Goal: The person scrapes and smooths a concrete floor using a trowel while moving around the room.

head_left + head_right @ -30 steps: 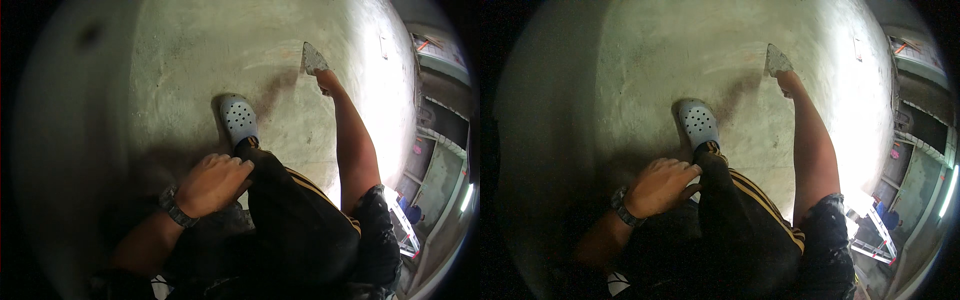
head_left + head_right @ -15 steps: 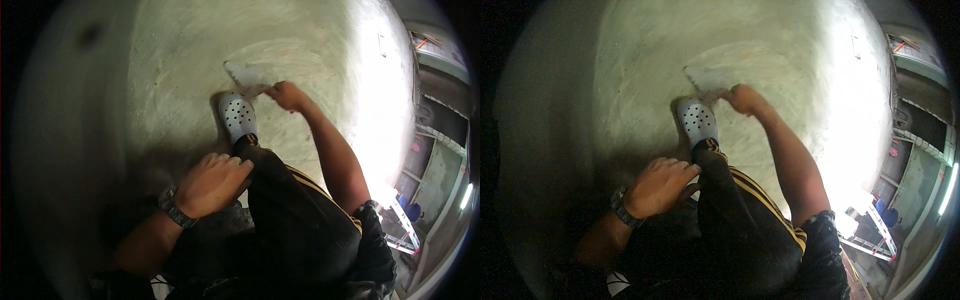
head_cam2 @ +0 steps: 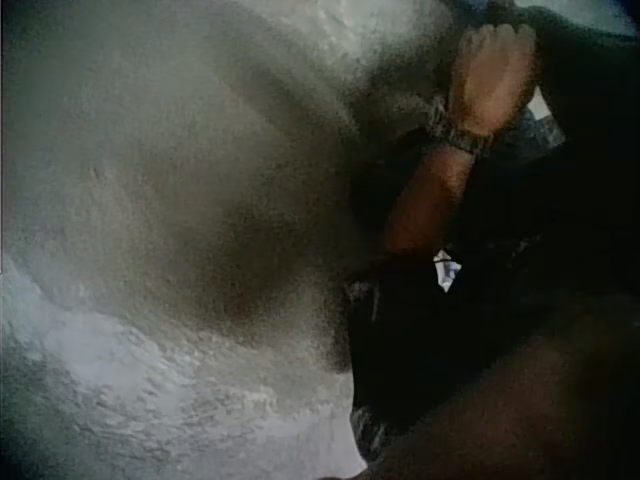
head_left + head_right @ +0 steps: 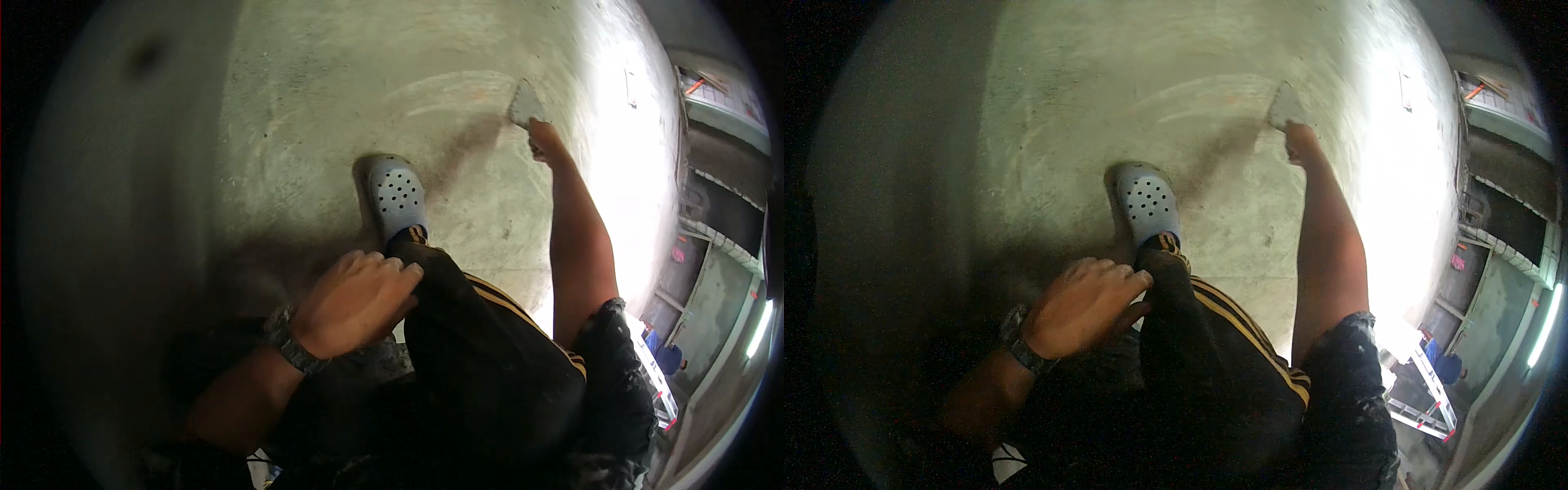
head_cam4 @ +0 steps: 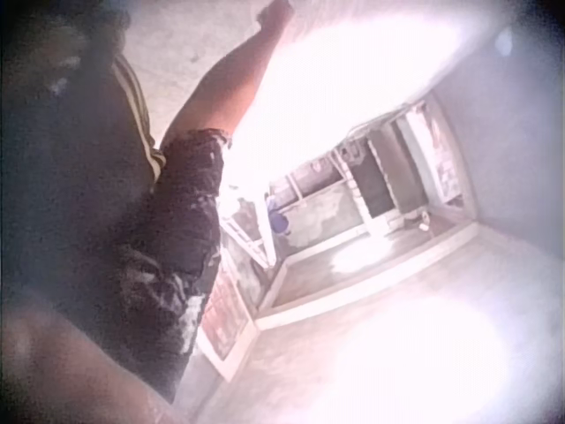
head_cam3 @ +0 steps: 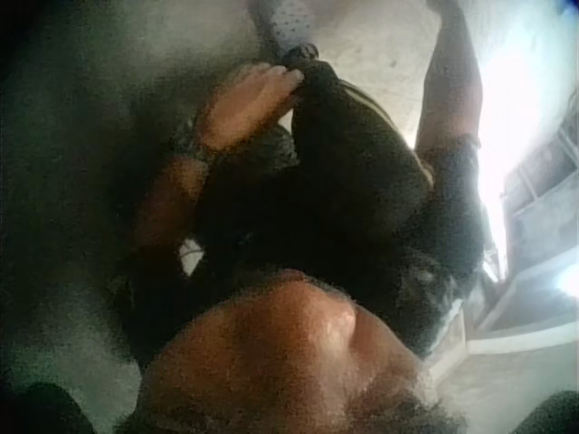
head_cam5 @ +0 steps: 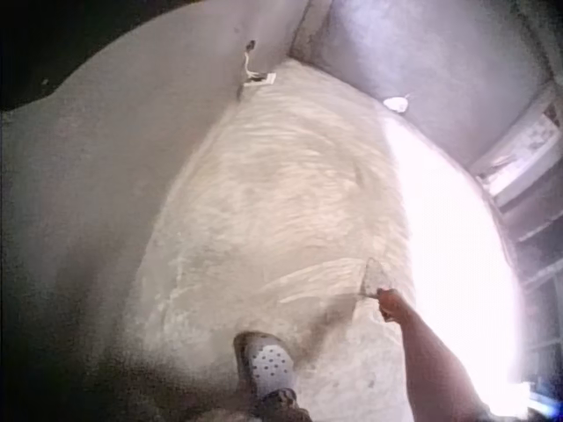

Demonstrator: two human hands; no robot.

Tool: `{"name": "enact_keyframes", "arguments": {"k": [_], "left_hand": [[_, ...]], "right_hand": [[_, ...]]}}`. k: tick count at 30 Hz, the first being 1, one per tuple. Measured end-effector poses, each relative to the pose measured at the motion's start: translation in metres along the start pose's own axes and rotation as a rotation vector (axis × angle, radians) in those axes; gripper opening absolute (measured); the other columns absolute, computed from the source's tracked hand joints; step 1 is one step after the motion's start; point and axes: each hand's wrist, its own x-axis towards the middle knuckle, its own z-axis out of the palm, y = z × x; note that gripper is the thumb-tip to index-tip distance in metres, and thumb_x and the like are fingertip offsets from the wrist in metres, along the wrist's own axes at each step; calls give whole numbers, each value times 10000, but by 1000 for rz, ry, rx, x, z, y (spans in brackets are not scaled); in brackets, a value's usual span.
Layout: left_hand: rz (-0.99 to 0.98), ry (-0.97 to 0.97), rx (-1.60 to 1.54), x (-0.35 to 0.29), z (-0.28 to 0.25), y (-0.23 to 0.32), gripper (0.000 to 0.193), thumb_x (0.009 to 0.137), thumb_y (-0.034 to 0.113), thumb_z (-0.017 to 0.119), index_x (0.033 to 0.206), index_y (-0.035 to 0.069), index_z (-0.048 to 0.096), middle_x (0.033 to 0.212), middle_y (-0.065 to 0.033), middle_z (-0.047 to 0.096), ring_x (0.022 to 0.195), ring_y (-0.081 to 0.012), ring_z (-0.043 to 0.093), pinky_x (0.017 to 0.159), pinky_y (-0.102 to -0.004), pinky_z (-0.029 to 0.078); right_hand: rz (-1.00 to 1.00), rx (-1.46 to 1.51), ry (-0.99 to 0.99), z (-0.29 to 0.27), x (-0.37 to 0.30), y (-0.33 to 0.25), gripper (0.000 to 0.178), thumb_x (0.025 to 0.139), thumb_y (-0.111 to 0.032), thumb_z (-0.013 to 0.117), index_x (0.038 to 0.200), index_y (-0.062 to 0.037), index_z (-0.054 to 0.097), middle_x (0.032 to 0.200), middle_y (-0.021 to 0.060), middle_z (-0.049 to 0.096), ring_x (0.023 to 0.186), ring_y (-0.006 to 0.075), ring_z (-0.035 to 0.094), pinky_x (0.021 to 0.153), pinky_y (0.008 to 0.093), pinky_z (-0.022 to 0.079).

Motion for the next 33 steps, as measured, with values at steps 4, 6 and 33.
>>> {"name": "enact_keyframes", "arguments": {"k": [4,6,33], "left_hand": [[54,108,13,0,11,-4,266,923,238,661,1113,63,604,959,-138,664,957,-337,654,839,-462,503],[55,139,-26,-3,14,-2,258,919,235,666,1104,67,605,940,-135,661,953,-337,654,837,-467,503],[27,45,-11,1,8,-4,282,929,228,645,1132,36,605,919,-108,647,911,-290,648,830,-434,491]], "right_hand": [[-512,-403,-25,64,-53,-39,513,1066,-388,388,1042,71,617,742,199,628,566,314,668,486,447,581],[-519,-705,-116,103,-100,-59,447,1073,-291,336,1186,56,594,979,263,676,722,341,723,530,439,617],[-300,-551,3,3,-52,-25,518,1061,-393,352,1259,8,614,1037,280,686,791,383,726,579,473,621]]}}
